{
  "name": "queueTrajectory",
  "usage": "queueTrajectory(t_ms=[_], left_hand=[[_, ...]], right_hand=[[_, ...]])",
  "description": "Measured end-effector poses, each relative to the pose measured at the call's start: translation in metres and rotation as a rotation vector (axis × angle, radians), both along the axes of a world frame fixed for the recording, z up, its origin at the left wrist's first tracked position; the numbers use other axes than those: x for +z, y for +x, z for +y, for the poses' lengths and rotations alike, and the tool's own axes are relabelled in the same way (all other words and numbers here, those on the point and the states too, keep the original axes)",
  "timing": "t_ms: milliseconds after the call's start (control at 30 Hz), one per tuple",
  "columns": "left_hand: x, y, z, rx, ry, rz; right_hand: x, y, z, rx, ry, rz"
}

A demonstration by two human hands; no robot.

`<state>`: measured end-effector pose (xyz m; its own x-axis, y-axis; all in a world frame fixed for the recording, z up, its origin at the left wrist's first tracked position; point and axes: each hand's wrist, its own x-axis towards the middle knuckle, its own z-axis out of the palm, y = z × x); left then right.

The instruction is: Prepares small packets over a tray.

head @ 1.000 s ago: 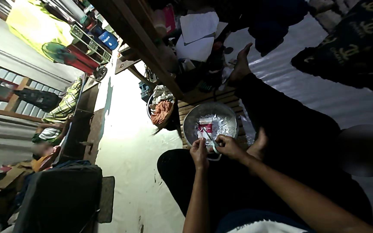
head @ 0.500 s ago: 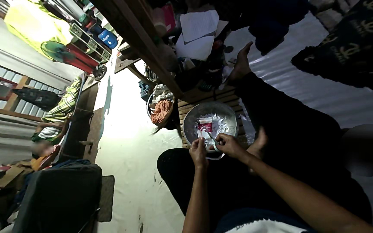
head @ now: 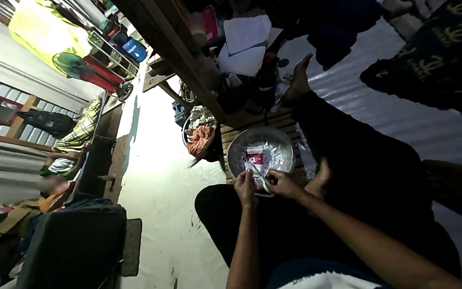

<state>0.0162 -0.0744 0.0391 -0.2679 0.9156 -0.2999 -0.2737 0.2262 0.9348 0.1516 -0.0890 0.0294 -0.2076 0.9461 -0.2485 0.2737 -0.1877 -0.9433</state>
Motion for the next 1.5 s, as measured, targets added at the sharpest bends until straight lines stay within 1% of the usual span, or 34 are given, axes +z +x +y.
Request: queueTrajectory(t_ms=[467,667,833,1267,1500], left_hand=[[0.0012,0.0008,0.0016,-0.019,-0.024,-0.008],[0.0010,-0.0008,-0.0001,-0.019,-0.020,-0.018],[0.0007,-0.0012,-0.0028,-0.038,-0.008,-0.028],[-0.0017,-0.0002,-0.0034,-0.038,-0.003,-0.033],[0.0006,-0.0046,0.0020,0.005,0.001,0.005]], right_hand=[[0.0010,-0.0016,-0.0026,-0.062,0.019,0.041],[-0.0012,-0.0021,-0.0031,-0.045,0.041,0.028],[-0.0017,-0.0012,0.0009,-0.044,0.006,0.044],[-0.0006,0.0007,0.0015,-0.096,0.058,0.051],[0.0038,0.0010,-0.0010,0.012,-0.007,0.001]])
